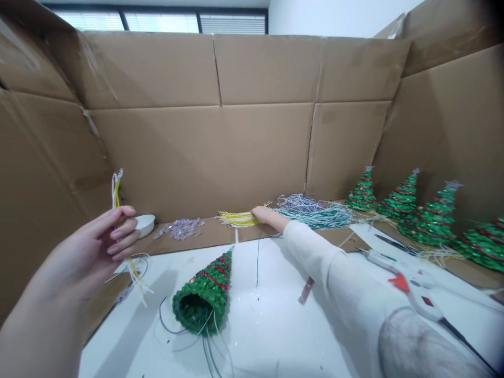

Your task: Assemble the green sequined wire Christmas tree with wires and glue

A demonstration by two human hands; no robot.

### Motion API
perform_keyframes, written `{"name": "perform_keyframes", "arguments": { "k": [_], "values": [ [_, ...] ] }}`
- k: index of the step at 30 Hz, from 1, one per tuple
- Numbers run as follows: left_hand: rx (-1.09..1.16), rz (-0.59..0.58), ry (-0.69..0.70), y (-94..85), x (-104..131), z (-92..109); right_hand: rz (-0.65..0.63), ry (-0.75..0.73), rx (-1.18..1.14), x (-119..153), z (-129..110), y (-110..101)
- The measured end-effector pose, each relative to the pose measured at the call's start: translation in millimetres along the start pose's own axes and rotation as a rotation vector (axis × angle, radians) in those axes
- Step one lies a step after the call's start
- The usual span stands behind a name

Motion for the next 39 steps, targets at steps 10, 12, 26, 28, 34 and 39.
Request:
{"name": "perform_keyframes", "arguments": {
  "k": [10,12,26,28,34,39],
  "values": [
    [-0.014,0.005,0.029,-6.1,-1,1,0.05,0.016,-0.014,-4,11,-2],
    [-0.01,-0.014,0.033,-7.1,-1,1,0.068,0.024,-0.022,-4,14,-5],
    [0.011,-0.006,0.028,-3.7,4,4,0.256,0.079,-0.103,4,22,-34],
    [0.012,-0.007,0.023,-3.9,4,4,0.259,0.085,-0.121,5,23,-34],
    [-0.003,-0.02,0.039,-8.9,3,4,0.27,0.056,-0.181,5,21,-35],
    [0.001,-0.027,0.034,-12.5,3,6,0.362,0.012,-0.218,6,17,-50]
  ]
}}
Point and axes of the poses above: each hand's wrist, its own x-axis away from the middle knuckle, its own y-axis out of the palm, z = x × y, the point moved 5 cm from there along -x, towards the middle knuckle, and after that the axes turned 8 degrees about -y, right-handed, at the moved point
